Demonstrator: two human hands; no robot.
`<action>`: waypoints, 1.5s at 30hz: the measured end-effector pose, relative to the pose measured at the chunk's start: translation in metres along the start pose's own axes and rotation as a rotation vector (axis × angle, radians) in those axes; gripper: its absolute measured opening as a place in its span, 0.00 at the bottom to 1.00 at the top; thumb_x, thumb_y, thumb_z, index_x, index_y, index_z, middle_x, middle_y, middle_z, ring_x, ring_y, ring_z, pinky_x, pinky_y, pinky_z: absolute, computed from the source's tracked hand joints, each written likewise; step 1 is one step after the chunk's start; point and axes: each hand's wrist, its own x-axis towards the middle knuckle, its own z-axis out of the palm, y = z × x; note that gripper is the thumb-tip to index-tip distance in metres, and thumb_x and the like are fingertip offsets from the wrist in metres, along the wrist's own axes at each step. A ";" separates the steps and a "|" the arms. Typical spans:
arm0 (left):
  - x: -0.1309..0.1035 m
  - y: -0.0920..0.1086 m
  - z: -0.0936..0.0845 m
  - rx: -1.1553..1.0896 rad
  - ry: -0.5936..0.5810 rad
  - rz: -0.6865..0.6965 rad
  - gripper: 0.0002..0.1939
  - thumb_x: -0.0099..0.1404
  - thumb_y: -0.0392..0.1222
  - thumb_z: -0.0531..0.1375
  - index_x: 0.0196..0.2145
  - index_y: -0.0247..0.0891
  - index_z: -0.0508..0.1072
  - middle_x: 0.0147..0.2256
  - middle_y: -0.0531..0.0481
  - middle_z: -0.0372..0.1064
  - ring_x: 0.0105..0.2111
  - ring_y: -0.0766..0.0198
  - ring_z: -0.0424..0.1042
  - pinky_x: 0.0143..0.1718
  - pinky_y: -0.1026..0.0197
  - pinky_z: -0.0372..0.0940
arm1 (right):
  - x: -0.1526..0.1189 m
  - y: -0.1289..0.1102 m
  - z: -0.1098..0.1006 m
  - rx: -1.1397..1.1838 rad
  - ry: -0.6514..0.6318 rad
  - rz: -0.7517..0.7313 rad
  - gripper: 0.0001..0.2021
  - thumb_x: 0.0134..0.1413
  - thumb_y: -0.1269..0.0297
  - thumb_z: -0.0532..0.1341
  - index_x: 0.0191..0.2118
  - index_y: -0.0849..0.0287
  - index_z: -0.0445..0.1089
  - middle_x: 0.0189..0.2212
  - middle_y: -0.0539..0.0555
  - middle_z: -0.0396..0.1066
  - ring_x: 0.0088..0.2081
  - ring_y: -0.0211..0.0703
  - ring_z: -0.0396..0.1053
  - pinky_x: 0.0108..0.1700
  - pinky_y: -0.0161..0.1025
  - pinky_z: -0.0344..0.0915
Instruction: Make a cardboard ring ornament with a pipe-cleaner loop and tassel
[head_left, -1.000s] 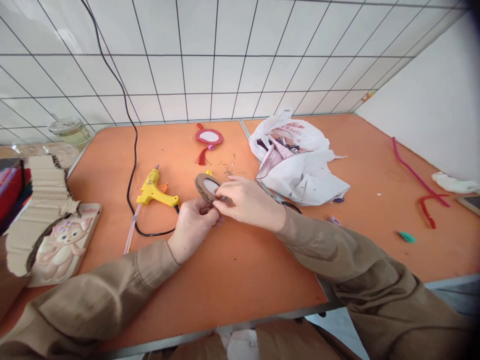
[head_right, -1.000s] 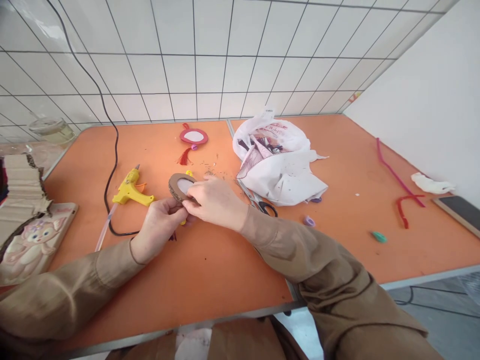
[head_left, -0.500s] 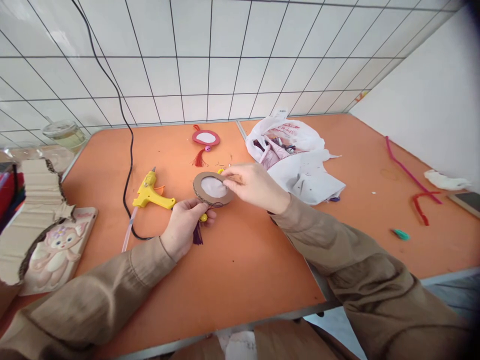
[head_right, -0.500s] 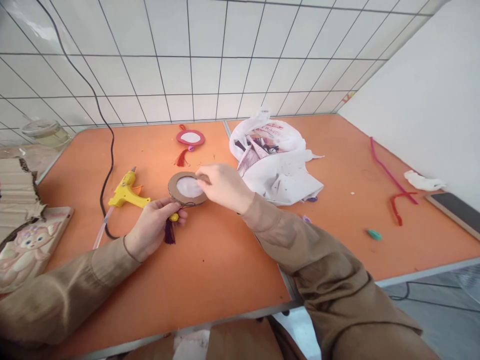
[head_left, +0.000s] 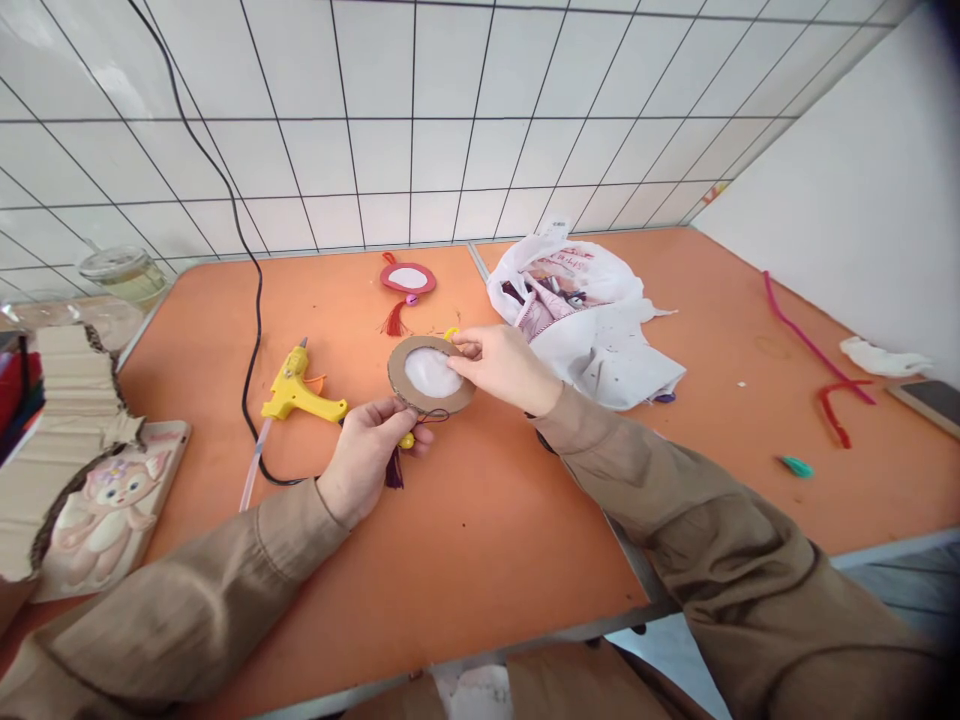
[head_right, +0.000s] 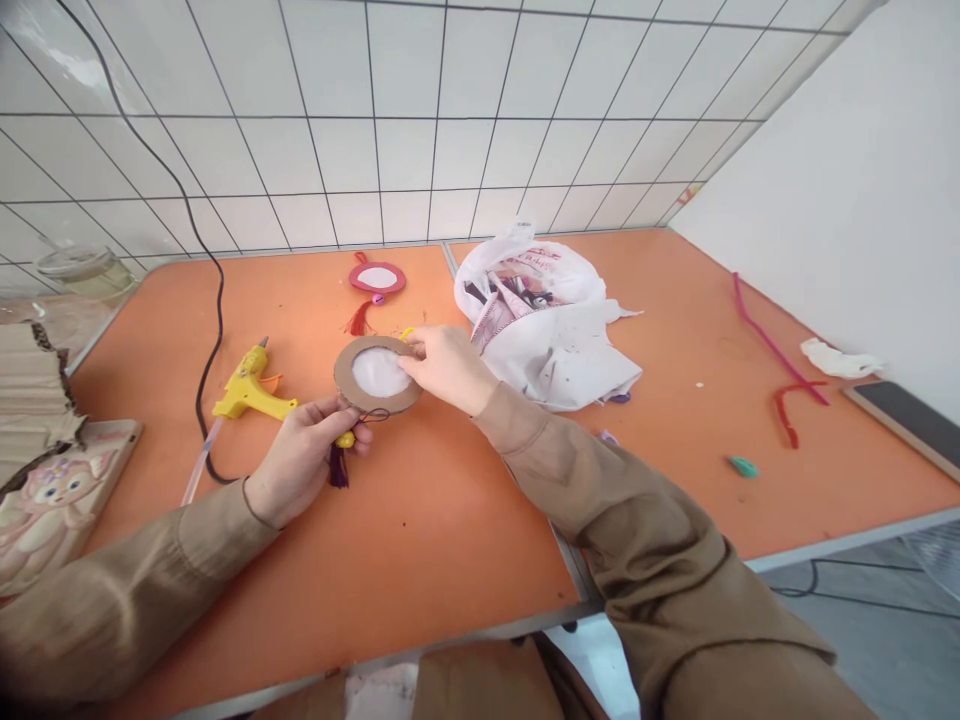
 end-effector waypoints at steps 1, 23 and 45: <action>-0.001 0.001 0.000 -0.015 -0.008 -0.017 0.08 0.52 0.41 0.66 0.23 0.35 0.71 0.20 0.50 0.72 0.20 0.68 0.68 0.26 0.65 0.64 | 0.001 0.001 0.001 0.002 -0.010 0.012 0.09 0.52 0.69 0.65 0.40 0.62 0.78 0.40 0.59 0.80 0.40 0.46 0.78 0.44 0.41 0.71; -0.001 0.013 -0.005 -0.103 0.016 -0.100 0.09 0.48 0.39 0.71 0.23 0.33 0.75 0.22 0.47 0.74 0.23 0.66 0.71 0.28 0.64 0.68 | -0.004 0.004 0.003 -0.401 -0.111 -0.087 0.07 0.55 0.70 0.59 0.33 0.60 0.75 0.34 0.56 0.76 0.36 0.45 0.71 0.33 0.38 0.59; -0.002 0.006 -0.005 -0.121 -0.130 -0.155 0.16 0.51 0.48 0.72 0.28 0.32 0.75 0.26 0.46 0.75 0.25 0.66 0.72 0.29 0.65 0.68 | -0.015 -0.012 -0.002 0.648 -0.464 -0.024 0.06 0.49 0.67 0.63 0.32 0.63 0.74 0.21 0.48 0.70 0.25 0.33 0.67 0.31 0.33 0.68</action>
